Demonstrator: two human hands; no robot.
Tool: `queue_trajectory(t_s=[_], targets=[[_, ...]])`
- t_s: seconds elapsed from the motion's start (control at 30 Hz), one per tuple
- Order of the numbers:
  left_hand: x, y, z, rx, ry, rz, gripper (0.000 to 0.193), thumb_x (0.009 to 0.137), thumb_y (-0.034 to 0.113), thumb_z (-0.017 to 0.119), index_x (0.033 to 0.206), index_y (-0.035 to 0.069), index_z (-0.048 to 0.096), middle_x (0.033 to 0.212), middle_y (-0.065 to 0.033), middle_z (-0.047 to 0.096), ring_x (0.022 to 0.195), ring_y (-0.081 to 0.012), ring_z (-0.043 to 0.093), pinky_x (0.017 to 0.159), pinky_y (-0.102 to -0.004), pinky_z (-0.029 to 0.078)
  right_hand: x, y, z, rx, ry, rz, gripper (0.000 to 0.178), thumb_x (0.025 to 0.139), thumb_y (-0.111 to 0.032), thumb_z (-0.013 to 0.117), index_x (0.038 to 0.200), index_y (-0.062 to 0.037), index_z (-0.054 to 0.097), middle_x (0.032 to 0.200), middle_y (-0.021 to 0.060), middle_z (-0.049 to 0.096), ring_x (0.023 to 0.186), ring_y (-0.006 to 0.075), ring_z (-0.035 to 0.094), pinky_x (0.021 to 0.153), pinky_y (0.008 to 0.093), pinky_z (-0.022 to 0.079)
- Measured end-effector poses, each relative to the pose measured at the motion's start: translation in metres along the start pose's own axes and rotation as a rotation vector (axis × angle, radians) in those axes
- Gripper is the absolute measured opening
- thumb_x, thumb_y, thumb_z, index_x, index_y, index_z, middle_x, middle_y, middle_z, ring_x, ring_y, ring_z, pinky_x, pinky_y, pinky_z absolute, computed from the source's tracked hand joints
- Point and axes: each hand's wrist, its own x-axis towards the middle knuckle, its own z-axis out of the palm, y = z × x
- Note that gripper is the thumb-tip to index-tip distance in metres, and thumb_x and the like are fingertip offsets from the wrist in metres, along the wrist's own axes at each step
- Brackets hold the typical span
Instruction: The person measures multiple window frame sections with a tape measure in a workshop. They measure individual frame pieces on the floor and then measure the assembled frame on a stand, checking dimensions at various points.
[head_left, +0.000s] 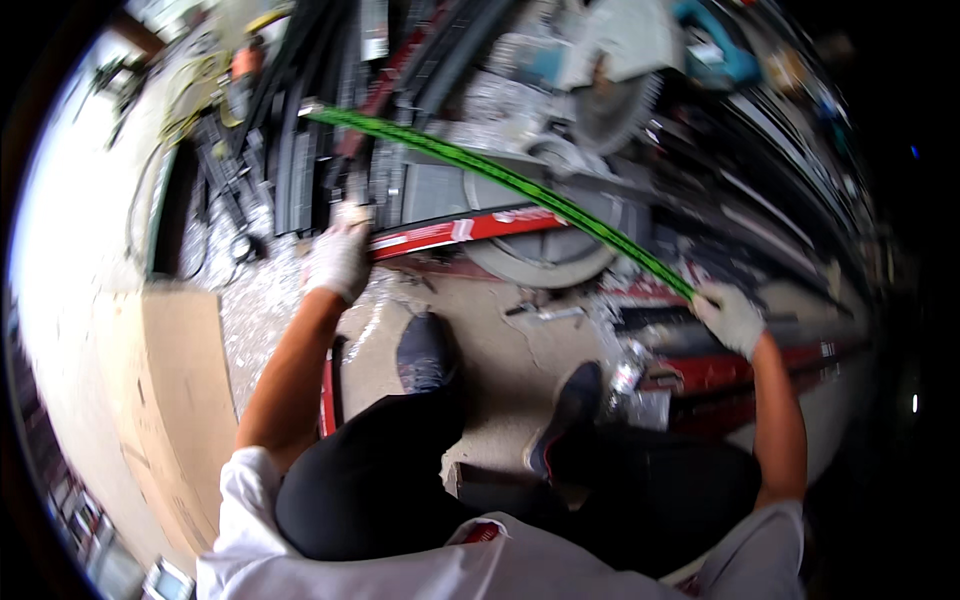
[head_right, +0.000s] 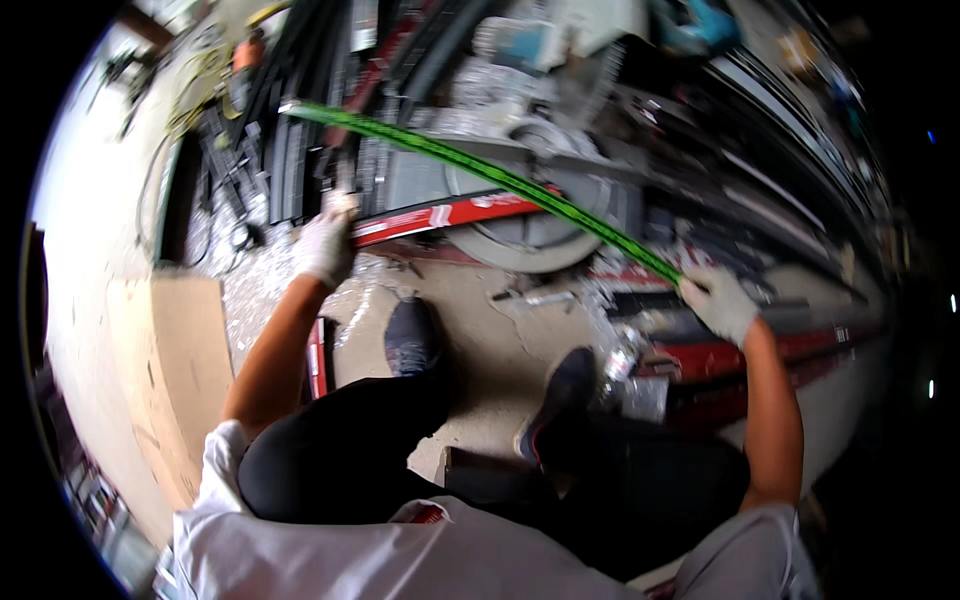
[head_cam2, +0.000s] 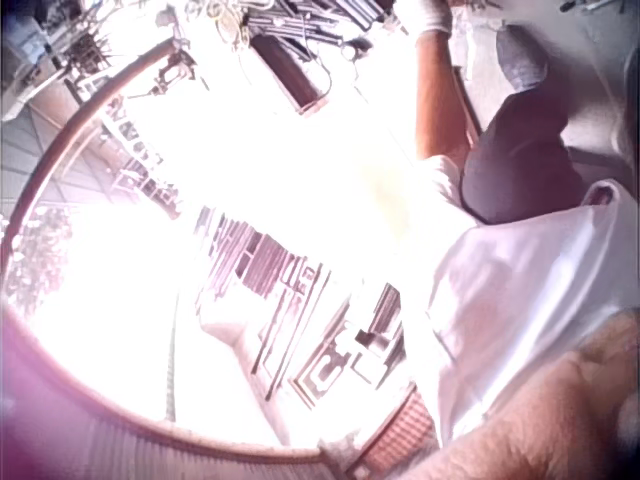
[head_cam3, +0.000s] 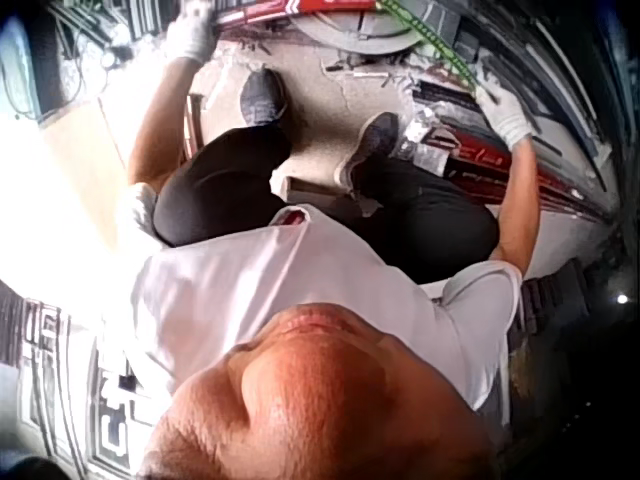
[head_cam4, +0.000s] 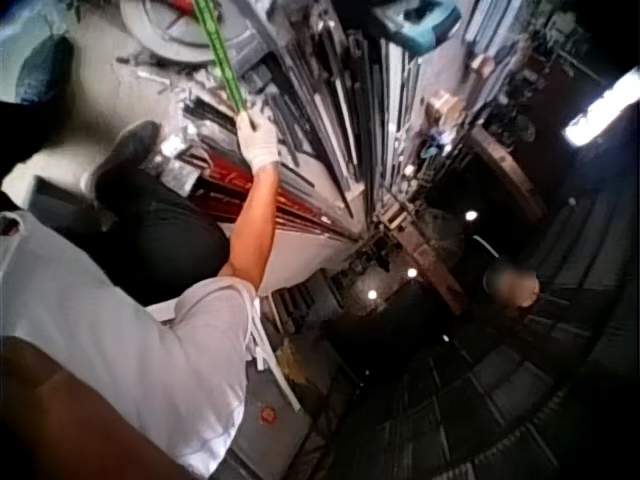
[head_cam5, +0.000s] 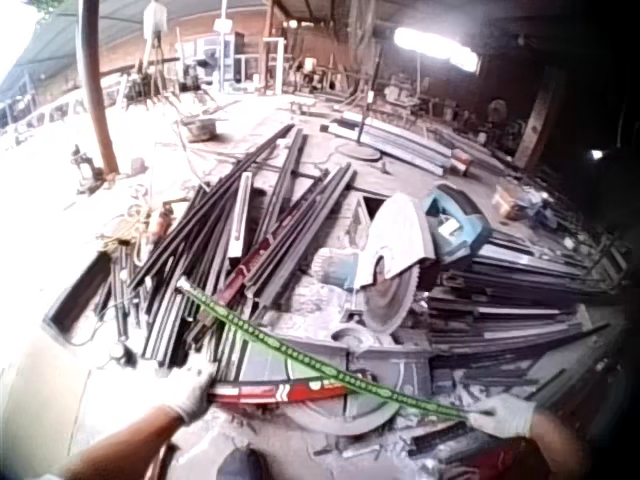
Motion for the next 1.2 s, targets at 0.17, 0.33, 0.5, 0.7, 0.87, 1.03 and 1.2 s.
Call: queue_trajectory(t_s=[0.17,0.33,0.5,0.7,0.87,1.03,1.2], targets=[[-0.071,0.001,0.026,-0.045,0.114,-0.064,0.024,0.081,0.013,0.072,0.102,0.007,0.063,0.104,-0.0193,0.066,0.1,-0.0417,0.063,0.085,-0.0531,0.051,-0.012,0.0,-0.008,-0.007,0.017,-0.024,0.029,0.099,-0.03,0.06,0.105,-0.0048,0.072,0.09,0.0211,0.071,0.081,0.0341,0.068,0.077,0.0423,0.053],[-0.137,0.013,0.064,-0.261,0.06,-0.271,0.019,0.086,0.015,0.07,0.1,0.005,0.061,0.094,-0.0224,0.065,0.087,-0.0462,0.063,0.078,-0.0542,0.051,-0.044,-0.034,-0.022,0.113,0.044,0.087,0.034,0.1,-0.031,0.065,0.113,-0.0008,0.074,0.094,0.0166,0.076,0.086,0.0267,0.07,0.083,0.0385,0.054],[-0.172,0.022,0.085,-0.207,-0.069,-0.305,0.026,0.084,0.02,0.075,0.104,0.008,0.064,0.098,-0.0213,0.067,0.092,-0.0426,0.067,0.08,-0.0502,0.054,-0.094,-0.06,-0.027,0.12,0.143,0.091,0.032,0.101,-0.028,0.065,0.113,-0.0003,0.074,0.096,0.0136,0.077,0.089,0.0213,0.069,0.087,0.0359,0.054],[-0.163,0.003,0.093,-0.173,-0.25,-0.2,0.051,0.074,0.024,0.084,0.118,0.008,0.062,0.108,-0.0177,0.065,0.101,-0.0388,0.067,0.085,-0.0493,0.055,-0.135,-0.09,-0.036,0.2,0.268,0.031,0.029,0.104,-0.027,0.062,0.108,-0.0003,0.073,0.082,0.0046,0.069,0.076,0.0132,0.06,0.075,0.0327,0.053],[-0.127,0.04,0.034,-0.144,-0.072,-0.007,0.03,0.08,0.022,0.078,0.103,0.007,0.066,0.101,-0.0205,0.066,0.095,-0.0435,0.066,0.082,-0.0518,0.054,-0.147,-0.094,-0.019,0.066,0.309,-0.041,0.032,0.101,-0.033,0.063,0.107,-0.0039,0.074,0.088,0.0124,0.074,0.083,0.0247,0.069,0.081,0.0393,0.055],[-0.084,0.074,-0.05,-0.301,-0.157,0.188,0.021,0.085,0.02,0.074,0.096,0.003,0.065,0.088,-0.0214,0.066,0.08,-0.0432,0.063,0.072,-0.0491,0.05,-0.14,-0.099,-0.035,0.191,0.218,0.026,0.029,0.103,-0.028,0.062,0.109,-0.002,0.073,0.084,0.0085,0.071,0.077,0.0199,0.066,0.076,0.0349,0.055],[-0.04,0.117,-0.117,-0.156,-0.31,0.315,0.024,0.088,0.022,0.073,0.101,0.003,0.065,0.084,-0.0191,0.067,0.076,-0.038,0.064,0.072,-0.0449,0.051,-0.141,-0.082,-0.036,0.206,0.211,-0.138,0.03,0.102,-0.028,0.065,0.114,-0.0022,0.073,0.096,0.0134,0.075,0.092,0.0245,0.071,0.086,0.0367,0.057]])
